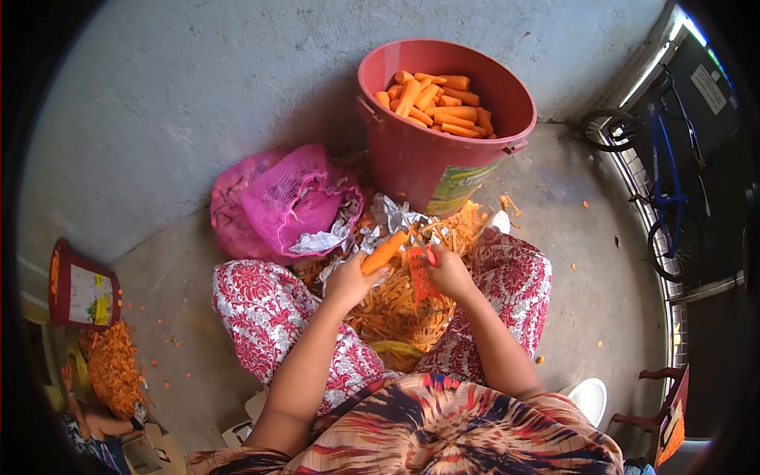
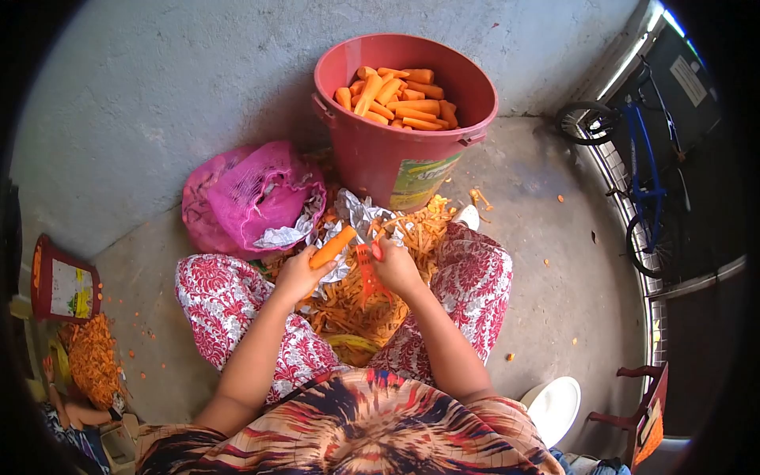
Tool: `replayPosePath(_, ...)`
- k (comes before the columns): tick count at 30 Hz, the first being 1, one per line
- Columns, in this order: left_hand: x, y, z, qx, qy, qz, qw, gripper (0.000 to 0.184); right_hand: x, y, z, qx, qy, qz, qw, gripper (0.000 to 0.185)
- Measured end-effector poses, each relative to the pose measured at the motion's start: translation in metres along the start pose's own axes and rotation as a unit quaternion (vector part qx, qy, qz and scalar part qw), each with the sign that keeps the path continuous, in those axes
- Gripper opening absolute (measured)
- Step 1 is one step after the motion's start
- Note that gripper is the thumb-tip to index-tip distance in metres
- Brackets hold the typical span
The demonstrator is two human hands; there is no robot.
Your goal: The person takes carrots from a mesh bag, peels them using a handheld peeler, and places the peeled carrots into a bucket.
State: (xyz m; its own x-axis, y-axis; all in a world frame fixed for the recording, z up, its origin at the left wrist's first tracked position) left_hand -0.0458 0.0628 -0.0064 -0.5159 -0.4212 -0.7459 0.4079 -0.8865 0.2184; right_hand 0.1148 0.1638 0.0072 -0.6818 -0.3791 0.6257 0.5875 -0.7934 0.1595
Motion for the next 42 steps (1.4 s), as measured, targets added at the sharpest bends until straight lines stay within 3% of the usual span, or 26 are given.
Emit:
replayPosePath(4, -0.006, 0.003, 0.007, -0.053, -0.033, -0.027, 0.998, 0.045, -0.002, 0.006, -0.008, 0.072, -0.025, -0.034, 0.996, 0.021)
replayPosePath(7, -0.012, 0.005, 0.009, -0.046, -0.027, -0.036, 0.998, 0.045, -0.011, 0.002, -0.022, 0.084, -0.136, 0.004, 0.987, 0.02)
replayPosePath(22, -0.017, 0.006, 0.0, -0.025, -0.054, -0.086, 0.994, 0.047, -0.016, 0.0, -0.03, 0.111, -0.101, -0.026, 0.988, 0.02)
replayPosePath(25, -0.019, 0.006, 0.0, -0.021, -0.043, -0.095, 0.994, 0.048, -0.018, -0.003, -0.029, 0.074, -0.078, -0.01, 0.994, 0.02)
replayPosePath(31, -0.023, 0.01, -0.001, -0.024, -0.005, -0.108, 0.994, 0.047, -0.021, -0.006, -0.037, 0.099, -0.164, -0.028, 0.981, 0.02)
replayPosePath(40, -0.016, 0.005, -0.009, -0.006, 0.024, -0.107, 0.994, 0.043, -0.07, -0.031, -0.079, 0.101, -0.074, -0.016, 0.992, 0.028)
replayPosePath(42, -0.02, 0.008, -0.011, 0.008, 0.049, -0.124, 0.991, 0.042, -0.087, -0.031, -0.088, 0.127, 0.01, -0.069, 0.989, 0.029)
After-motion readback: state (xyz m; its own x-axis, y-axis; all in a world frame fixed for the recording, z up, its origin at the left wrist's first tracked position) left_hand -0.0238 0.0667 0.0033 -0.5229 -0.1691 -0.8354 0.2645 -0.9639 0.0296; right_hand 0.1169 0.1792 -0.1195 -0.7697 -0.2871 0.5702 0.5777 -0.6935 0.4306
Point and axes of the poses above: each hand's wrist, its own y-axis away from the middle knuckle, its own z-axis out of the back of the hand, x = y × z, the point moved 7 cm from there along -y, towards the middle knuckle, and after that the axes turned 7 degrees about y, right-handed, at the moved point
